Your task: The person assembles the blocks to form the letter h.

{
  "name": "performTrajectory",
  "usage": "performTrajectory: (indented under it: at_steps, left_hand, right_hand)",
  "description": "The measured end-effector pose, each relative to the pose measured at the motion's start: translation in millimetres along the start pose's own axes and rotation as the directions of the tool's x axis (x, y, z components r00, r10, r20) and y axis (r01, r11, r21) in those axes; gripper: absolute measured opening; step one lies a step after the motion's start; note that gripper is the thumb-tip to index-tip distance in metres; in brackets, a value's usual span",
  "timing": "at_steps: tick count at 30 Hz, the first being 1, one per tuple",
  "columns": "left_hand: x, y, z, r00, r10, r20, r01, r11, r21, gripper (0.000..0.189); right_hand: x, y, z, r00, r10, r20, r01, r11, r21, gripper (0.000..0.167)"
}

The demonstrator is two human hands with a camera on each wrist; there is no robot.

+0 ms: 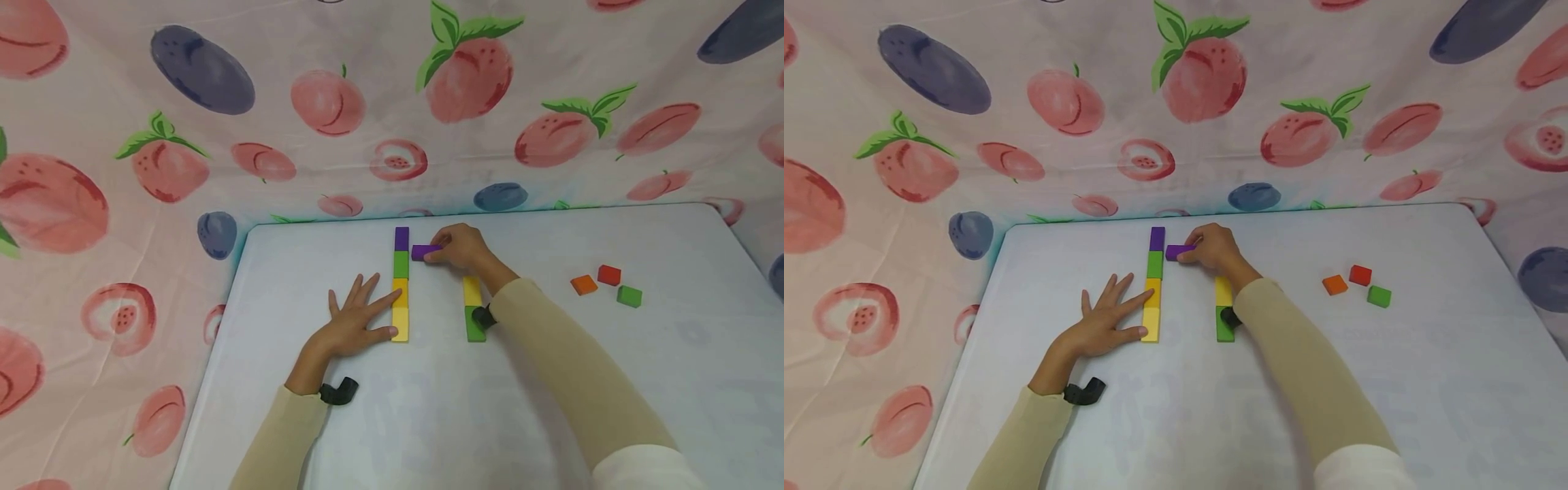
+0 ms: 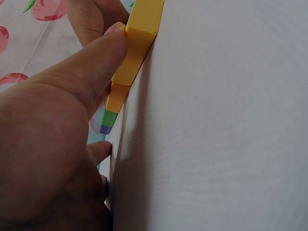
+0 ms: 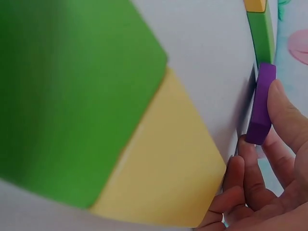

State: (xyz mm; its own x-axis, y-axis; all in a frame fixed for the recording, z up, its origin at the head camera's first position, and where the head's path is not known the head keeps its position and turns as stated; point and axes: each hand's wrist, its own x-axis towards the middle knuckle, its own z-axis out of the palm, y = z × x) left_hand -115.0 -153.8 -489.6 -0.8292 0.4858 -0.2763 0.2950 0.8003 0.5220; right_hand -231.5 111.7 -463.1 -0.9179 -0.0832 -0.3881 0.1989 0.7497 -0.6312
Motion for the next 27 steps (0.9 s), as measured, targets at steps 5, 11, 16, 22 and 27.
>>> performTrajectory:
  at_steps: [5,11,16,22,27]
  left_hand:
    - [-0.4,0.7,-0.4,1.0,0.002,-0.001,-0.002,1.0,-0.002,0.07]
    - [0.2,0.9,0.0,1.0,-0.006,-0.003,0.006,1.0,-0.003,0.07]
    - [0.6,0.7,1.1,1.0,-0.001,-0.006,0.001,1.0,0.008,0.071]
    - [0.8,0.5,0.5,1.0,0.0,0.002,0.0,1.0,0.007,0.071]
    - [0.2,1.2,-0.3,1.0,0.006,-0.002,-0.006,1.0,0.004,0.071]
  right_hand:
    - [2.2,-0.3,3.3,1.0,-0.009,0.0,0.009,0.999,-0.031,0.036]
    - [3.9,1.7,-3.3,0.999,0.012,0.038,-0.01,0.999,-0.039,0.042]
    - [2.5,8.4,-18.2,0.991,0.115,0.073,-0.115,0.993,-0.004,0.039]
    - [3.6,14.2,-24.1,0.977,0.191,0.09,-0.195,0.98,0.037,0.043]
    - [4.6,12.3,-21.1,0.98,0.184,0.074,-0.185,0.983,0.006,0.041]
